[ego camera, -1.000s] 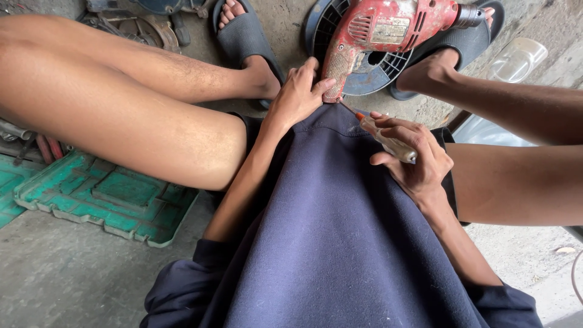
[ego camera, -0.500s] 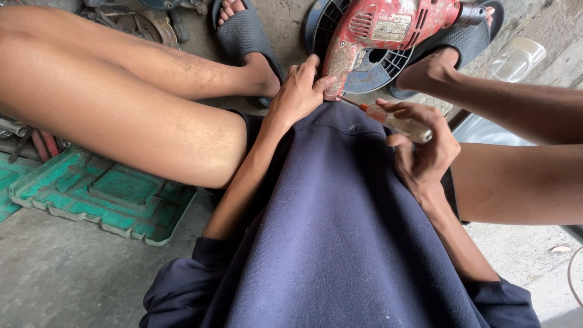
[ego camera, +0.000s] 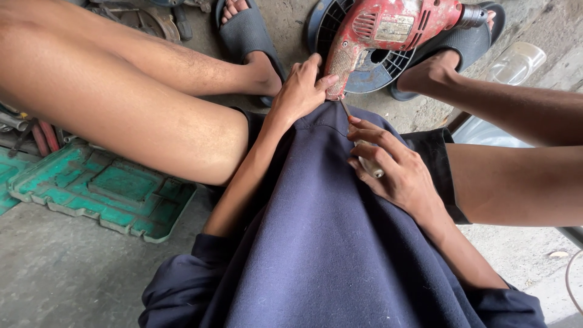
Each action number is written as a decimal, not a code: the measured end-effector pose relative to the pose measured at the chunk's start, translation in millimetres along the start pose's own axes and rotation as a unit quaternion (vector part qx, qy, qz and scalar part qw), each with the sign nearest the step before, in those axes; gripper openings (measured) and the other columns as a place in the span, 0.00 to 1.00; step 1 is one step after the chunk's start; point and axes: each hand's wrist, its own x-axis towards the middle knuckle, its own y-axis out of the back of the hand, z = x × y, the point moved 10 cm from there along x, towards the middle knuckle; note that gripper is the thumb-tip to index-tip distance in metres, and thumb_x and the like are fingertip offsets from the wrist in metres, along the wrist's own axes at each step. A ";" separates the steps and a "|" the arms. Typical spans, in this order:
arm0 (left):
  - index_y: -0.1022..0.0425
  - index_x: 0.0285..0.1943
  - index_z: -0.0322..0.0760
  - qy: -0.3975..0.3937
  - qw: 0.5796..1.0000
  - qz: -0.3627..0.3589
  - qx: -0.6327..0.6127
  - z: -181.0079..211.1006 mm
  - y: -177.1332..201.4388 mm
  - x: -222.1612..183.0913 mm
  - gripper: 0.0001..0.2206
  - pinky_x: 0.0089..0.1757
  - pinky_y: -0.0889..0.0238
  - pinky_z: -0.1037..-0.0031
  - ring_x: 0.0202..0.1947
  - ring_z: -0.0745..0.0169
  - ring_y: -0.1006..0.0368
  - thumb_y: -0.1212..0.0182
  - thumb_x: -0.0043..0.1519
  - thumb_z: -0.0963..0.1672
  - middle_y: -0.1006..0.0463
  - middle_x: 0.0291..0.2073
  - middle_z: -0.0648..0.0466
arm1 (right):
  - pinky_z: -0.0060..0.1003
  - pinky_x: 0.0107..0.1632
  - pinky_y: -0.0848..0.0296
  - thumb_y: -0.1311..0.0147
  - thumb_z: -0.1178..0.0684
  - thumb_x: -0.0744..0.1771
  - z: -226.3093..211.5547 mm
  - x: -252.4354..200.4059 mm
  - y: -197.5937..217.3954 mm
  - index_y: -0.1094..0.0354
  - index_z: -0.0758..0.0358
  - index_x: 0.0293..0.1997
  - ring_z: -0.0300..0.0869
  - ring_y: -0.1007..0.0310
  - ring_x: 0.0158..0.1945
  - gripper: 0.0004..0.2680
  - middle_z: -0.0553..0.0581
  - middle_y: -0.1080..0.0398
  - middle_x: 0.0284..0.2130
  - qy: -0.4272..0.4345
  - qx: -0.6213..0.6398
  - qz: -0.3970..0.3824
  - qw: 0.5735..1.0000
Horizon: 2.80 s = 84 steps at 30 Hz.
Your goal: A person is disassembling a red power drill using a screwdriver while sitting on a workshop floor.
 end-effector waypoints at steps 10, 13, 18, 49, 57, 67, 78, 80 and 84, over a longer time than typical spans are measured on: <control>0.38 0.36 0.31 -0.002 1.000 0.003 0.001 -4.2 -3.3 2.0 0.16 0.24 0.33 0.57 0.18 0.50 0.25 0.37 0.64 0.46 0.23 0.23 0.42 | 0.58 0.62 0.37 0.56 0.38 0.67 5.8 11.6 -36.4 0.41 0.64 0.27 0.52 0.37 0.39 0.17 0.60 0.39 0.30 0.088 0.170 -0.001 0.981; 0.39 0.35 0.33 -0.008 1.000 0.001 -0.006 -5.3 -4.1 3.2 0.16 0.23 0.34 0.59 0.17 0.55 0.29 0.37 0.65 0.47 0.26 0.20 0.47 | 0.46 0.50 0.38 0.70 0.47 0.69 14.4 13.2 -36.2 0.40 0.62 0.22 0.49 0.38 0.34 0.17 0.60 0.38 0.26 0.095 0.151 0.031 0.984; 0.35 0.41 0.30 -0.003 1.000 0.003 0.008 -2.5 -7.7 0.6 0.20 0.32 0.31 0.51 0.31 0.40 0.24 0.43 0.64 0.53 0.21 0.30 0.39 | 0.47 0.49 0.28 0.67 0.47 0.73 25.4 5.0 -18.9 0.41 0.64 0.27 0.47 0.35 0.31 0.17 0.58 0.37 0.24 0.090 0.229 0.145 0.959; 0.43 0.50 0.21 -0.093 0.986 0.076 0.118 35.6 -5.2 10.0 0.26 0.15 0.34 0.62 0.11 0.47 0.25 0.40 0.65 0.52 0.24 0.15 0.44 | 0.42 0.27 0.41 0.56 0.58 0.62 -7.3 32.5 -38.6 0.49 0.58 0.18 0.48 0.49 0.17 0.09 0.55 0.45 0.15 0.270 0.197 -0.007 0.942; 0.42 0.49 0.24 -0.072 0.989 0.071 0.106 35.3 0.3 4.9 0.26 0.16 0.32 0.61 0.13 0.46 0.25 0.39 0.64 0.53 0.22 0.18 0.42 | 0.40 0.41 0.32 0.47 0.44 0.68 -21.5 15.0 -4.2 0.28 0.66 0.41 0.47 0.34 0.37 0.13 0.60 0.33 0.39 0.046 -0.211 0.065 0.974; 0.41 0.52 0.21 -0.068 0.992 0.069 0.083 36.4 -0.6 6.5 0.27 0.13 0.32 0.67 0.11 0.53 0.24 0.38 0.64 0.52 0.21 0.17 0.46 | 0.34 0.36 0.26 0.50 0.49 0.71 2.4 -5.2 -12.6 0.38 0.65 0.63 0.41 0.33 0.35 0.14 0.56 0.34 0.42 -0.009 -0.442 -0.127 0.888; 0.45 0.67 0.27 -0.037 0.957 0.141 0.252 41.6 -4.4 33.5 0.48 0.36 0.32 0.54 0.33 0.43 0.25 0.32 0.53 0.65 0.23 0.37 0.39 | 0.30 0.31 0.18 0.49 0.50 0.69 3.6 16.3 -5.8 0.50 0.60 0.74 0.40 0.27 0.35 0.23 0.57 0.40 0.46 0.018 -0.448 -0.156 0.880; 0.51 0.74 0.34 -0.047 0.950 0.143 0.272 41.0 -13.3 44.9 0.58 0.46 0.34 0.50 0.49 0.41 0.27 0.25 0.46 0.68 0.26 0.52 0.36 | 0.29 0.40 0.17 0.49 0.59 0.67 2.9 11.4 -11.5 0.44 0.66 0.70 0.40 0.28 0.39 0.21 0.57 0.40 0.46 0.044 -0.463 -0.162 0.870; 0.43 0.61 0.28 -0.155 0.944 0.222 0.191 62.9 7.8 43.9 0.41 0.36 0.27 0.64 0.37 0.49 0.24 0.23 0.48 0.53 0.26 0.44 0.43 | 0.38 0.40 0.20 0.51 0.58 0.66 3.1 18.5 -7.3 0.46 0.66 0.70 0.45 0.29 0.43 0.22 0.60 0.38 0.49 0.031 -0.398 -0.148 0.905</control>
